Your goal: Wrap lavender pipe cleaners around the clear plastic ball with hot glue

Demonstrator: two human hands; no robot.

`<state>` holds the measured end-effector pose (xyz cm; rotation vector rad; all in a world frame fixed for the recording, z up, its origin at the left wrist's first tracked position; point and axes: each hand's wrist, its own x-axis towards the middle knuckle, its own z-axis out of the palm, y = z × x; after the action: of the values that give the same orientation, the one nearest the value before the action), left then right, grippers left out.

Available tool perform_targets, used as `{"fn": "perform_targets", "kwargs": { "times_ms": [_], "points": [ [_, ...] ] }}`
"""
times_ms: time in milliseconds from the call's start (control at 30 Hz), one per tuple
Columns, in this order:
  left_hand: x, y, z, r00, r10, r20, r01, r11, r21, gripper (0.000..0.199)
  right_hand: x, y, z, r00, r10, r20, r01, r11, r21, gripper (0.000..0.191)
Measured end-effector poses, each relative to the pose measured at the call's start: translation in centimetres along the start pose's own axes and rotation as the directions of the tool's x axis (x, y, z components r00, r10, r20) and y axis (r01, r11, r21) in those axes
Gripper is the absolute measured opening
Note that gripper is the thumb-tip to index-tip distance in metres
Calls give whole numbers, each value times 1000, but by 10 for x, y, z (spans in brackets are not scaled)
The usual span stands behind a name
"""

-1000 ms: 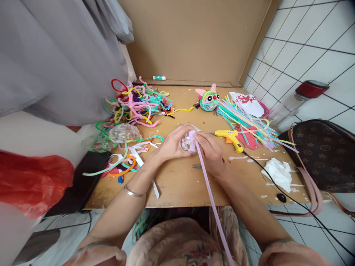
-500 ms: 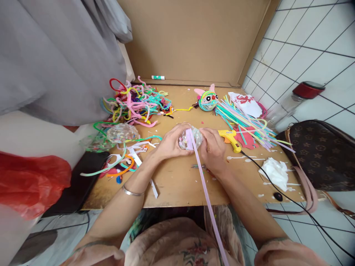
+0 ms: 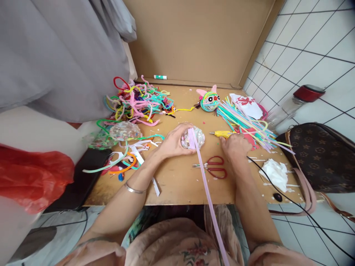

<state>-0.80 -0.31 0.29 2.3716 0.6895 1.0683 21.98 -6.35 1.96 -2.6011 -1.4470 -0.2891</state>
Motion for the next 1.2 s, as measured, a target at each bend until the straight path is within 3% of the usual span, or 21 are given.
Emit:
{"fn": "perform_targets", "kwargs": {
  "times_ms": [267,367,500,667,800,933,1200],
  "points": [
    [0,0,0,1000,3,-9,-3,1000,-5,75,10,8,1,985,75,157,-70,997,-34,48],
    [0,0,0,1000,-1,5,1,1000,-6,75,11,8,-1,983,109,148,-113,993,18,50],
    [0,0,-1,1000,-19,7,19,1000,-7,76,8,7,-4,988,151,17,-152,979,137,54],
    [-1,1,-1,999,-48,10,48,999,-4,78,7,7,-2,966,140,-217,-63,942,330,53],
    [-1,5,-2,994,-106,19,107,994,-17,77,9,8,4,909,118,-400,93,877,471,48],
    [1,9,-4,986,-162,32,163,985,-50,76,9,8,8,835,27,-550,292,825,484,44],
    [2,12,-5,967,-249,49,252,966,-62,80,7,6,11,743,-67,-666,468,764,444,34]
  ]
}}
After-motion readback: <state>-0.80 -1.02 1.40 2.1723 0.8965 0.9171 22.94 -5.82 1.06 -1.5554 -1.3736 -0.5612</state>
